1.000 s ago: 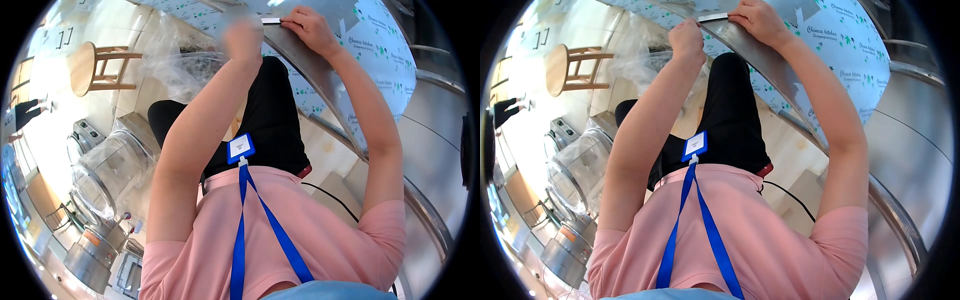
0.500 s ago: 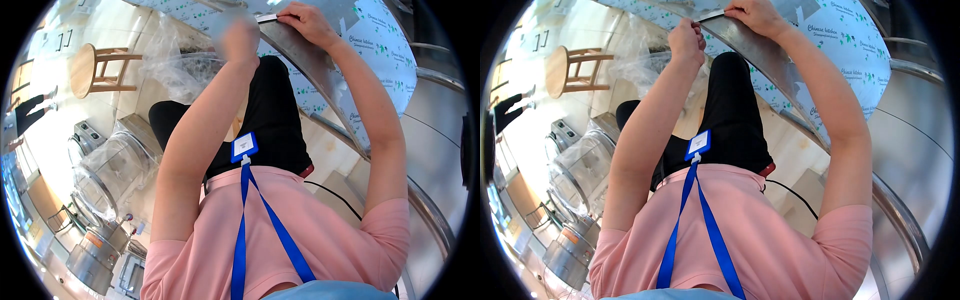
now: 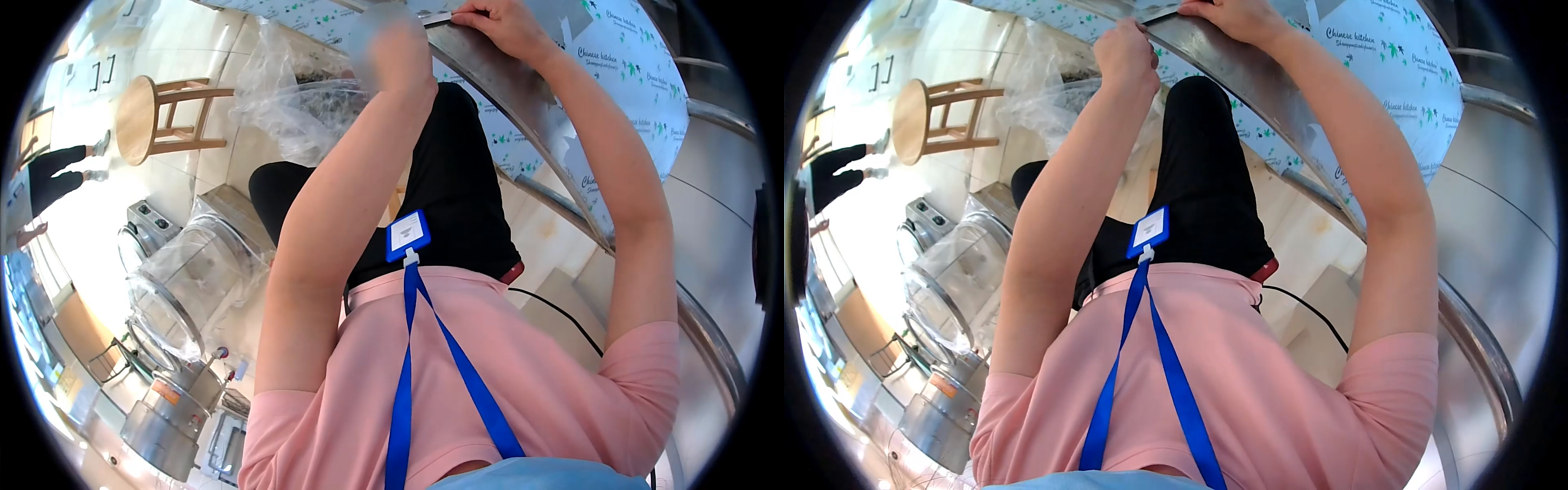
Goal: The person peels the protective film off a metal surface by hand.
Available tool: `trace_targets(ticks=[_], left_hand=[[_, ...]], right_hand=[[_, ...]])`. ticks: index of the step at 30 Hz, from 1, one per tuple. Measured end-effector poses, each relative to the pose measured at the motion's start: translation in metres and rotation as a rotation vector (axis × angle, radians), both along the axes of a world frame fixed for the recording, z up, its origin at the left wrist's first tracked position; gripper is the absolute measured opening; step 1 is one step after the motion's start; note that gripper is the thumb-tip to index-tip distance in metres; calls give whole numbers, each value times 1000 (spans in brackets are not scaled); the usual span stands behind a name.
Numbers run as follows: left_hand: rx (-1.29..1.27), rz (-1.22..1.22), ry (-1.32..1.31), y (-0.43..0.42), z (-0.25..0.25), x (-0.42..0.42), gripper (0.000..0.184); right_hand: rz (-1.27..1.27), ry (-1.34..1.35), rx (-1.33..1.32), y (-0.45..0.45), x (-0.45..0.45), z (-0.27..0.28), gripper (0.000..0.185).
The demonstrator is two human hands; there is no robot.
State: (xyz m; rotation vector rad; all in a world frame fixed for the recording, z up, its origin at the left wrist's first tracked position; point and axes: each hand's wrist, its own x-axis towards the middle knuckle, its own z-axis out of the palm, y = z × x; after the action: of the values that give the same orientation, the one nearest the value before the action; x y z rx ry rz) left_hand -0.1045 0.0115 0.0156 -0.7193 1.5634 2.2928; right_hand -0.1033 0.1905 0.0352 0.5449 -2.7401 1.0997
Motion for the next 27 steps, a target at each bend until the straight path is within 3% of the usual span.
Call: trace_targets(ticks=[6, 9, 12, 15, 18, 21, 24, 27], left_hand=[[-92, 41, -1, 0, -8, -11, 17], [-256, 18, 33, 6, -23, -12, 34], [-331, -18, 106, 3, -33, -11, 35], [-236, -26, 144, 1, -35, -11, 35], [-484, -194, 113, -7, -24, -17, 34], [-207, -190, -107, -8, 19, -14, 34], [-211, -80, 71, -3, -4, -18, 34], [-208, -75, 59, -5, -14, -24, 30]], right_hand=[[23, -22, 1, -2, -3, -2, 16], [-18, -64, 12, -5, -2, 1, 17], [-25, -56, 14, -7, 0, 1, 17], [-32, -32, 40, -8, 2, 5, 18], [-42, -8, 57, -9, 2, 4, 19], [-54, -3, 63, -9, 1, 0, 20], [-51, -7, 68, -7, 1, 0, 21], [-65, 9, 68, -8, 0, -2, 22]])
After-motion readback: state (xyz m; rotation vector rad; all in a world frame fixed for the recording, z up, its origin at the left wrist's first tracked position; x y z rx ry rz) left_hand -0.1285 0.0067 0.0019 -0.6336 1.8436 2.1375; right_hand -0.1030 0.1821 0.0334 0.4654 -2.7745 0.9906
